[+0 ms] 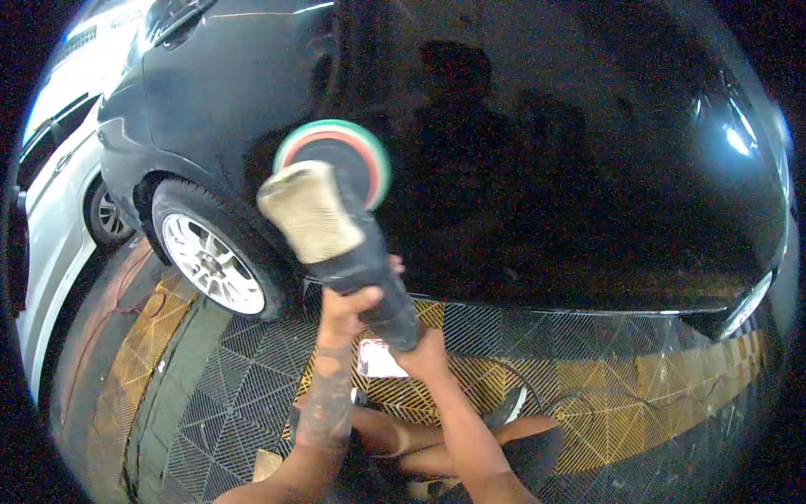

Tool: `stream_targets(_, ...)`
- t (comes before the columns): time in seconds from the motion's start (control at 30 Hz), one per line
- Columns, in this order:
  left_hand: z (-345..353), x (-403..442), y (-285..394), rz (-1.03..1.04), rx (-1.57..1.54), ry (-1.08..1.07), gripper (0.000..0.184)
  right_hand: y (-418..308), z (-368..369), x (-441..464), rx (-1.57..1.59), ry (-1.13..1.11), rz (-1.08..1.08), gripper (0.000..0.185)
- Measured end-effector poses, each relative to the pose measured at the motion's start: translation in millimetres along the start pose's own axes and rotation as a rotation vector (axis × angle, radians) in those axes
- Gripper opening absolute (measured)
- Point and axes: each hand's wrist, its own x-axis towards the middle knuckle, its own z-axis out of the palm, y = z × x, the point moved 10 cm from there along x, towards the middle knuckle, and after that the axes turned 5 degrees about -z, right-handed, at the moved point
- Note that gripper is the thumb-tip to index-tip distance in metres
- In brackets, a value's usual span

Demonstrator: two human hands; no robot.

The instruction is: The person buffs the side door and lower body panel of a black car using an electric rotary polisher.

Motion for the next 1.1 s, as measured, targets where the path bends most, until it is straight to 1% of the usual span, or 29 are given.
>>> stream_targets(0.03,-20.3,-3.5,7.0,0.021,0.078,-0.004,0.081,-5.8,16.6,7.9,-0.046,-0.063,-0.038,0.034)
stream_targets(0.07,-40.3,-5.9,9.1,0.002,0.039,0.006,0.084,-19.2,26.2,13.7,-0.137,-0.091,-0.058,0.037)
stream_targets(0.1,-53.3,-9.6,16.8,0.023,0.022,-0.006,0.083,-30.1,35.6,14.9,-0.226,-0.118,-0.072,0.04)
stream_targets(0.13,-65.1,-14.5,20.0,0.012,0.032,0.022,0.082,-14.5,48.6,13.5,-0.196,-0.132,-0.028,0.044)
stream_targets(0.17,-74.3,-20.6,21.4,-0.001,0.044,0.05,0.08,-13.4,56.2,13.0,-0.155,-0.13,-0.011,0.044)
stream_targets(0.23,-88.2,-29.6,18.6,0.064,0.104,0.072,0.078,7.1,74.0,4.1,-0.115,-0.18,0.022,0.044)
stream_targets(0.27,-87.6,-36.0,10.3,-0.002,0.14,0.063,0.078,19.1,77.4,-1.4,-0.107,-0.155,0.041,0.044)
stream_targets(0.33,-80.8,-45.5,-6.6,-0.038,0.235,0.074,0.075,41.8,89.8,-20.3,0.097,-0.2,0.071,0.044)
stream_targets(0.37,-76.3,-47.9,-20.3,-0.064,0.279,0.068,0.074,44.5,84.1,-31.0,0.279,-0.121,0.046,0.043)
stream_targets(0.43,-46.5,-46.0,-42.8,-0.09,0.285,-0.014,0.071,79.6,82.4,-50.1,0.328,-0.119,0.129,0.042)
stream_targets(0.47,-29.1,-45.2,-52.0,-0.11,0.359,-0.033,0.069,81.9,70.0,-55.6,0.373,-0.051,0.089,0.042)
stream_targets(0.5,-14.1,-44.4,-61.1,-0.122,0.438,-0.048,0.068,88.3,57.4,-62.5,0.368,-0.016,0.098,0.042)
stream_targets(0.53,-10.0,-39.9,-77.6,-0.08,0.446,-0.031,0.066,95.0,45.9,-68.4,0.444,0.031,0.115,0.04)
stream_targets(0.57,13.9,-37.8,-86.1,-0.128,0.538,-0.07,0.068,101.5,36.4,-73.8,0.522,0.073,0.129,0.037)
stream_targets(0.6,36.8,-37.4,-93.2,-0.153,0.604,-0.09,0.067,122.1,33.4,-81.2,0.462,0.046,0.209,0.045)
stream_targets(0.63,57.7,-36.8,-102.7,-0.177,0.67,-0.109,0.066,133.6,31.9,-85.0,0.465,0.066,0.21,0.045)
stream_targets(0.67,83.0,-33.5,-113.6,-0.167,0.694,-0.187,0.049,141.0,21.8,-87.2,0.561,0.205,0.155,0.051)
stream_targets(0.7,99.7,-33.9,-125.7,-0.183,0.65,-0.178,0.047,150.2,8.8,-91.8,0.655,0.343,0.096,0.057)
stream_targets(0.73,110.4,-33.2,-142.5,-0.193,0.693,-0.208,0.049,159.2,6.6,-93.8,0.662,0.307,0.103,0.065)
stream_targets(0.8,132.1,-30.0,-171.0,-0.2,0.793,-0.278,0.054,173.7,-2.2,-98.0,0.739,0.333,0.127,0.064)
stream_targets(0.83,143.0,-28.0,-181.7,-0.159,0.849,-0.295,0.058,178.9,-7.2,-99.0,0.792,0.354,0.14,0.064)
stream_targets(0.9,168.5,-24.0,-199.2,-0.152,0.922,-0.345,0.061,186.4,-18.7,-97.3,0.888,0.397,0.155,0.064)
stream_targets(0.93,183.3,-20.2,-203.6,-0.112,0.974,-0.376,0.063,190.5,-24.8,-95.7,0.934,0.421,0.161,0.064)
stream_targets(1.03,222.8,-8.1,-214.9,-0.074,0.995,-0.43,0.065,196.3,-46.7,-90.5,1.056,0.476,0.173,0.063)
stream_targets(1.1,236.4,-0.8,-217.6,-0.117,1.013,-0.419,0.065,199.6,-62.8,-87.5,1.104,0.497,0.173,0.063)
